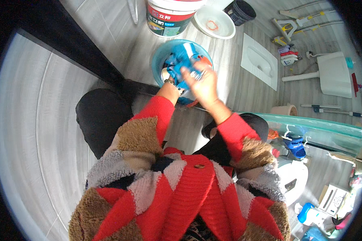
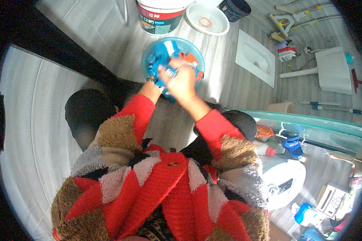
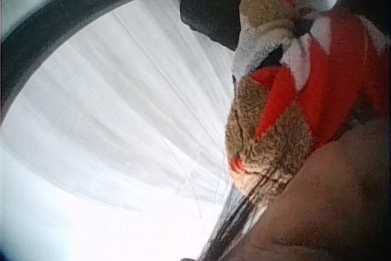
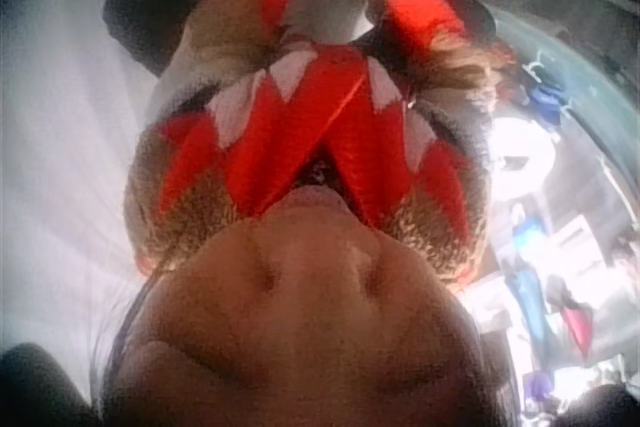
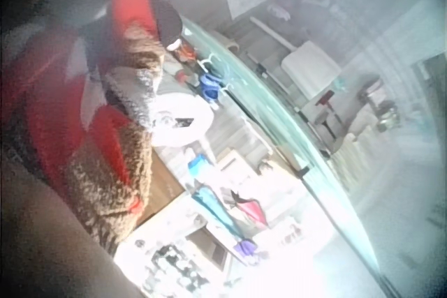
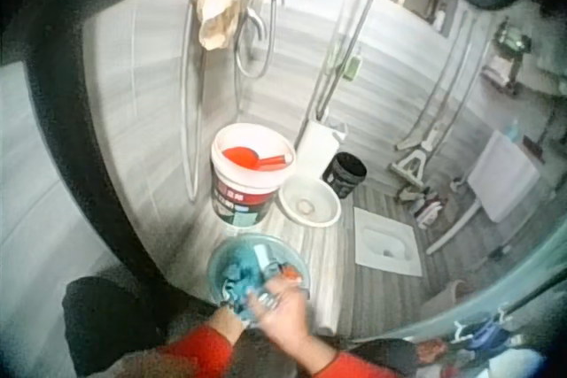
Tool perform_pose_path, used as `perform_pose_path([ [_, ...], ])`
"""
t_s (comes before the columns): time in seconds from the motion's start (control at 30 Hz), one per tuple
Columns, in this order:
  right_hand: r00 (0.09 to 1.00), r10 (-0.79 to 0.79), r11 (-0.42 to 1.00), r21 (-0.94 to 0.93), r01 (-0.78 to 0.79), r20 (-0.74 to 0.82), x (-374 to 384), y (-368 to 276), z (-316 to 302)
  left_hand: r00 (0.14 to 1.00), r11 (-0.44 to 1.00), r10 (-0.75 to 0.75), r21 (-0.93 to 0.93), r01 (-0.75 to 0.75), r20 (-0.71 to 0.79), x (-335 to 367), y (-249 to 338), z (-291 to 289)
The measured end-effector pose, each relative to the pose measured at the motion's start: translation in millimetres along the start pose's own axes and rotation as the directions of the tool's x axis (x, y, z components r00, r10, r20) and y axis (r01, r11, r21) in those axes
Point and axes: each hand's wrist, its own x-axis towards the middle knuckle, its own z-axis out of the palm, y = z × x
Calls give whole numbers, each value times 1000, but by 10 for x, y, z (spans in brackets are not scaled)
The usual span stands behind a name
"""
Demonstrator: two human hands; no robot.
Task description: The person hand washes clothes in a blue basin, scrubbing a blue and orange cloth with a bar of soap, then rinsing and wringing it out. They proceed to scrub a black garment with soap and rinse it in the same basin.
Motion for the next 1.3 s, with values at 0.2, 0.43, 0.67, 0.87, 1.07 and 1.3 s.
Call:
perform_pose_path([
  [0.2, 962, 108, 984, -110, -139, -249, 266, 487, -21, 902, 979, 178, 163, -122, -394, 203, -15, 291],
  [0.43, 997, -59, 977, -210, 48, -45, 110, 46, -4, 982, 937, -95, -347, 33, -161, 169, -211, 376],
  [0.67, 891, 312, 935, -57, -349, -330, 441, 815, -255, 811, -514, -562, -837, -189, 162, 73, 300, 130],
  [0.87, 967, 170, 977, 157, -141, -187, 354, 696, -417, 722, -290, -684, -947, -135, 107, 184, -52, 196],
  [1.07, 999, 2, 962, -273, -12, -37, 105, 331, -227, 785, -554, -519, -832, -9, 337, 117, 71, 204],
  [1.3, 999, -41, 993, 114, 41, 0, -142, 252, -139, 958, -768, 285, -588, 253, 39, 18, -155, 187],
])
